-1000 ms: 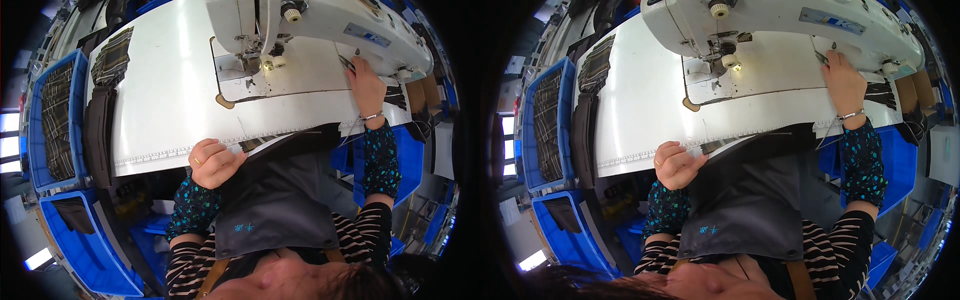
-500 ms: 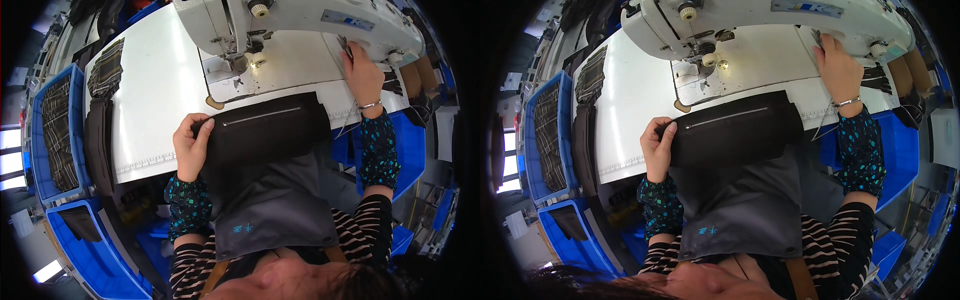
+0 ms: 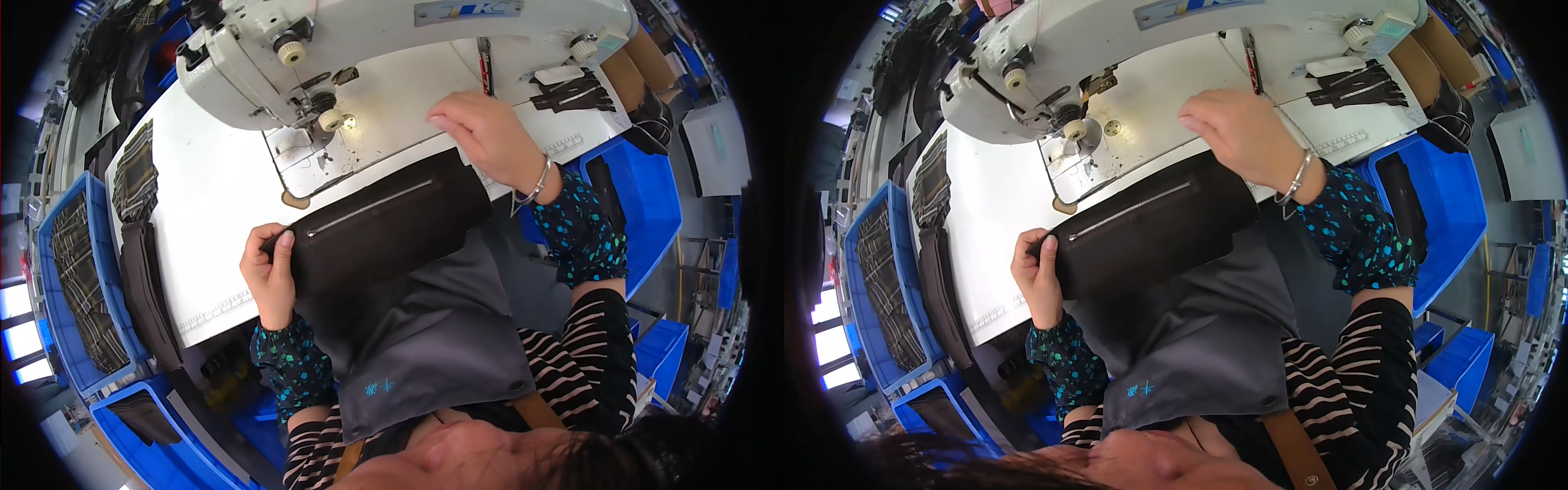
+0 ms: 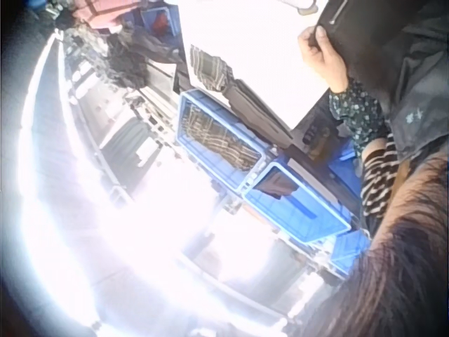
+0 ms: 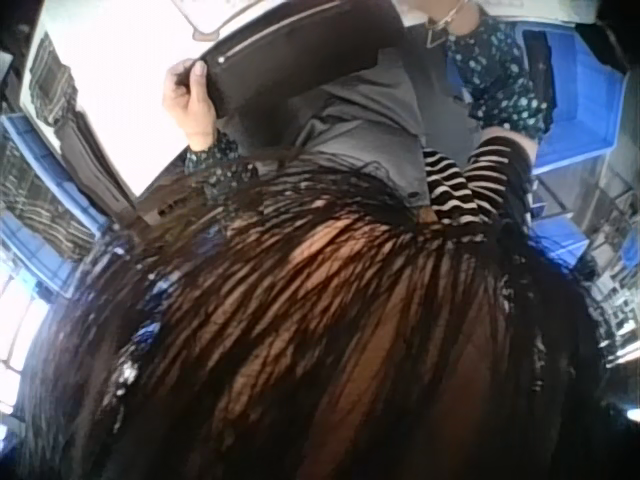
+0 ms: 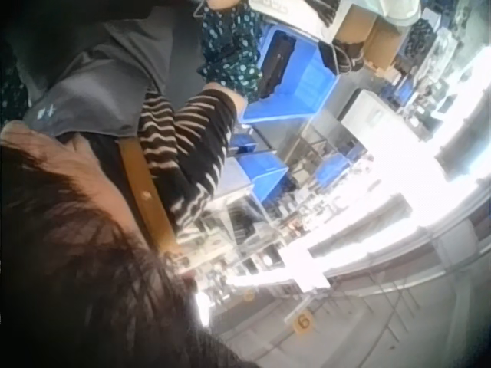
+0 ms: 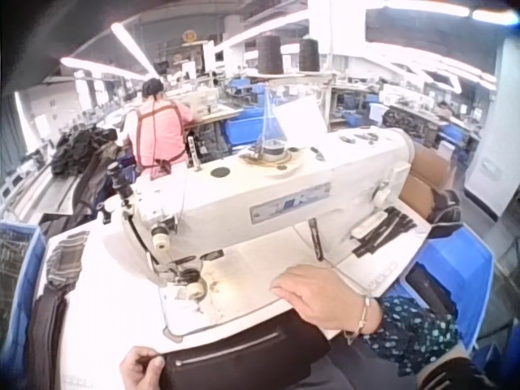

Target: The person uses an industrial sewing machine to attach a zipper to a piece of dark fabric. They align the zipper with the fabric edge, guide it under the presser foot, and sew along the zipper teeth. The person repeats this process for multiple fabric pieces, trimming threads and adjusting the material as needed.

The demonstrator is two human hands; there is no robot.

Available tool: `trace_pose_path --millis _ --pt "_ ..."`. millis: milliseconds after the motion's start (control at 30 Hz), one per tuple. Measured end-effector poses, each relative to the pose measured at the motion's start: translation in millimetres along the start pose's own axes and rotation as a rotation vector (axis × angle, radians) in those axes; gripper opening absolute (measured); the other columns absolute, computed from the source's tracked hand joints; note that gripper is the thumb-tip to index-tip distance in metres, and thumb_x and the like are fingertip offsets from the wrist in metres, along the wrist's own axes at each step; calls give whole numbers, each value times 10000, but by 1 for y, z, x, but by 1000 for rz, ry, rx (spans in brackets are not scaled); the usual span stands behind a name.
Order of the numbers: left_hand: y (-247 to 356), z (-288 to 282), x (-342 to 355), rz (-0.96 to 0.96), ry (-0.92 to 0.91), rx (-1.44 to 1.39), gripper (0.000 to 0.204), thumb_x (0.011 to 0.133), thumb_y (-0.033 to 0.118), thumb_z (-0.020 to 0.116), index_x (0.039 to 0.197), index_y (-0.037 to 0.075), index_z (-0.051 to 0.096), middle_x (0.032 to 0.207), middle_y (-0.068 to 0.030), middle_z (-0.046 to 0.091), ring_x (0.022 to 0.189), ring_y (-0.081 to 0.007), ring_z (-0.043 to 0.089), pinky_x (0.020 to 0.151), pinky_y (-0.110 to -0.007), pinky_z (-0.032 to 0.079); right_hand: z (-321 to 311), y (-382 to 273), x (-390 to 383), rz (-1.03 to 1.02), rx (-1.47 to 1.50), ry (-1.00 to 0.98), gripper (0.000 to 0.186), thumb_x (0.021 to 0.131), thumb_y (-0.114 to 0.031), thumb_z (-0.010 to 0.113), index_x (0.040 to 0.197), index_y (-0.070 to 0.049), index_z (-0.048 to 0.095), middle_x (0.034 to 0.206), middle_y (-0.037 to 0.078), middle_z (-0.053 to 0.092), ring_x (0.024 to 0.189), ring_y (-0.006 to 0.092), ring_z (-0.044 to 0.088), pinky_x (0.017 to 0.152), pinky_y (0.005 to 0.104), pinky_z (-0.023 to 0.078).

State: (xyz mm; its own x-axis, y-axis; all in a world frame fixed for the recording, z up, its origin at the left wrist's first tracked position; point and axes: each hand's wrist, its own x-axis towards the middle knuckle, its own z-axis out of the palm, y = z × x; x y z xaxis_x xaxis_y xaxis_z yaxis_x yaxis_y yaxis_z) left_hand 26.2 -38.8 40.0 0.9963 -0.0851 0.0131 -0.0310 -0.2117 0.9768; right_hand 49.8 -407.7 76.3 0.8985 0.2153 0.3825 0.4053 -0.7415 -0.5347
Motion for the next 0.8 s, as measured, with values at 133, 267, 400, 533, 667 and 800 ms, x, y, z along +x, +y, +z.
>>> trace_pose_path --millis 133,267,400,533,667,800 --pt "-1 1 0 4 20 4 127 1034 109 718 1062 -3 666 956 12 649 886 -68 539 829 -217 434 13 4 0 131 190 -180 222 1060 -242 602 1005 -43 683 841 146 693 795 387 646 723 460 510" --pt "-5 0 -1 28 45 22 120 1036 109 717 1060 3 666 947 15 643 867 -63 529 815 -214 431 11 3 1 199 311 -264 224 1041 -260 653 1013 -43 699 783 109 705 711 311 657 696 412 506" --pt "-4 0 0 15 69 18 112 1039 105 712 1058 5 666 936 19 631 847 -57 517 794 -205 425 3 2 -1 308 513 -437 243 970 -278 762 1027 -44 722 784 60 720 698 181 647 672 346 496" --pt "1 4 1 1 66 45 102 1037 97 707 1044 5 663 926 21 622 835 -55 510 775 -205 421 -4 4 -6 349 591 -562 286 917 -296 822 1038 -51 735 791 64 723 712 163 655 672 325 503" --pt "0 1 -2 65 6 128 75 1024 65 690 1015 -1 655 912 11 613 835 -67 501 768 -222 423 7 -24 -22 60 221 -504 382 876 -405 815 1087 -104 713 922 133 751 882 387 716 758 451 550" --pt "-5 -6 -8 71 -152 -81 168 1010 120 695 1095 -13 638 959 -60 692 944 -142 643 857 -269 483 11 -55 -53 101 169 -522 208 864 -275 790 977 -116 716 840 144 732 885 396 719 772 514 547"
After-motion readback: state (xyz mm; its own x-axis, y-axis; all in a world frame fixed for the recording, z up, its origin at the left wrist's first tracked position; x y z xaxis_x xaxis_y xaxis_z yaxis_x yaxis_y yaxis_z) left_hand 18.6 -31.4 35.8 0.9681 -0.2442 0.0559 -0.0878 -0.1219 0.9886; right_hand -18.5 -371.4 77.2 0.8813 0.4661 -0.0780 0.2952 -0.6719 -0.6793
